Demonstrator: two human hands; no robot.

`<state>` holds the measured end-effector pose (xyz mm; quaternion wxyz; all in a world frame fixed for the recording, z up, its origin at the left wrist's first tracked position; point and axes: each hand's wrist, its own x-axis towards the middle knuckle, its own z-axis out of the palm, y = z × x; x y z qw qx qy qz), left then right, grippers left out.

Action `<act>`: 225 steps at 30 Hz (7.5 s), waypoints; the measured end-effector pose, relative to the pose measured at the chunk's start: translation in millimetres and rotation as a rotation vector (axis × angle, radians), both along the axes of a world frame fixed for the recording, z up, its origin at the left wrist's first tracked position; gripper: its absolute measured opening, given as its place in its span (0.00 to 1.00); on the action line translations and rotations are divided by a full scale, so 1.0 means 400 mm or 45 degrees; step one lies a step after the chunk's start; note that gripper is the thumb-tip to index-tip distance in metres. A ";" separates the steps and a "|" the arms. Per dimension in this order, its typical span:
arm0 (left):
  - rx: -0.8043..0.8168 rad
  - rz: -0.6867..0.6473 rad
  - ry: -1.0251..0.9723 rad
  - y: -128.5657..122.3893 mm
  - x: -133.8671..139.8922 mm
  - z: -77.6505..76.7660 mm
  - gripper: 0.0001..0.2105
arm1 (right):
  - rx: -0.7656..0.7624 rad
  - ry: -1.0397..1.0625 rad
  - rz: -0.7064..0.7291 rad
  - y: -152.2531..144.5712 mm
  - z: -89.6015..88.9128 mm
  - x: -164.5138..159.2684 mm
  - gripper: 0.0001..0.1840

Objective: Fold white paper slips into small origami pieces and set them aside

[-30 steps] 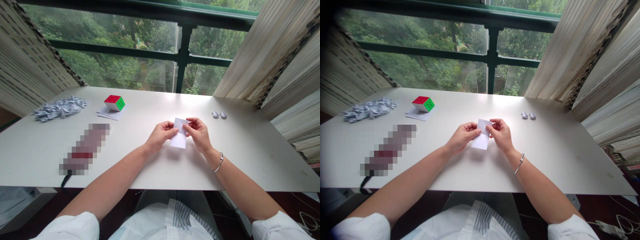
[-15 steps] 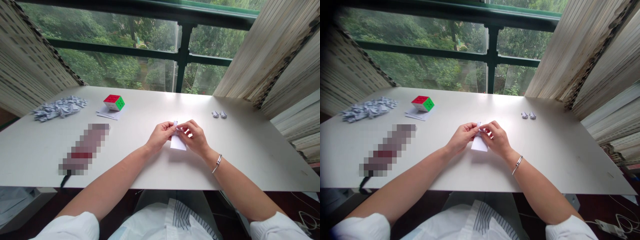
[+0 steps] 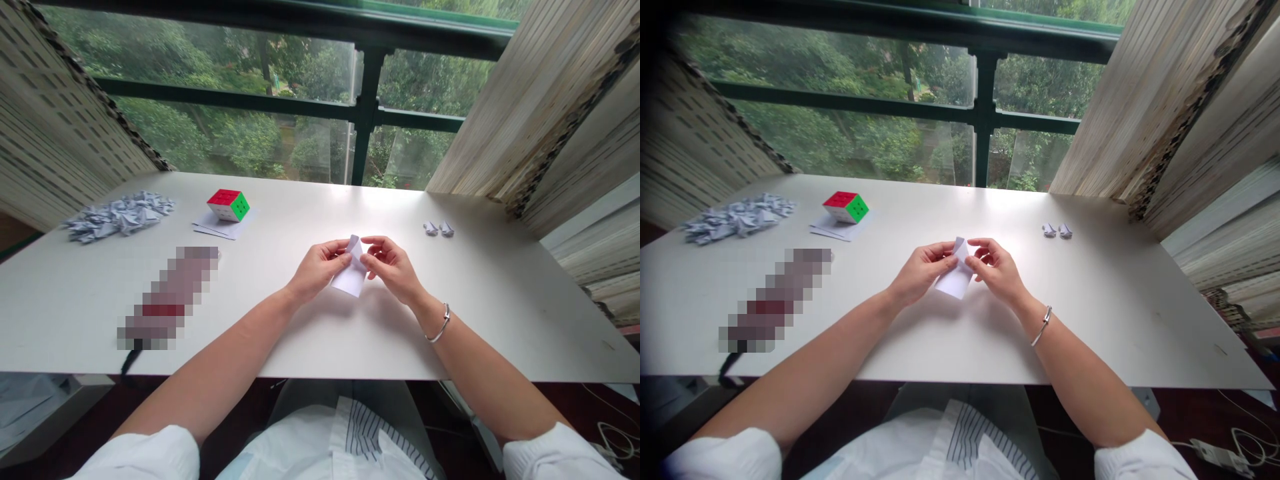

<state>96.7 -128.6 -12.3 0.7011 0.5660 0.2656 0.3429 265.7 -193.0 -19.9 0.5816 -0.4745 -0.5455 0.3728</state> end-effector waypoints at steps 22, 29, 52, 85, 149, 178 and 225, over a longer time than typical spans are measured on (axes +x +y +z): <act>-0.242 -0.041 0.083 0.004 -0.006 0.001 0.12 | -0.176 0.186 -0.051 -0.003 0.017 0.009 0.04; -0.307 0.057 0.054 0.004 -0.007 0.013 0.10 | -0.230 0.149 -0.007 -0.005 0.023 0.008 0.03; -0.237 0.073 0.016 0.006 0.001 0.001 0.14 | -0.110 0.088 0.003 0.000 0.016 0.001 0.10; -0.091 0.237 -0.003 -0.008 0.014 -0.014 0.15 | -0.147 0.237 -0.036 0.002 0.010 -0.014 0.23; -0.055 0.085 0.040 -0.021 0.017 -0.007 0.08 | -0.230 0.340 -0.150 0.007 0.007 -0.016 0.13; -0.116 0.095 0.045 -0.019 0.014 -0.006 0.15 | -0.149 0.124 -0.219 0.005 -0.011 -0.009 0.14; 0.090 0.171 0.050 -0.013 0.005 -0.001 0.11 | -0.213 0.103 -0.009 -0.014 0.014 0.003 0.15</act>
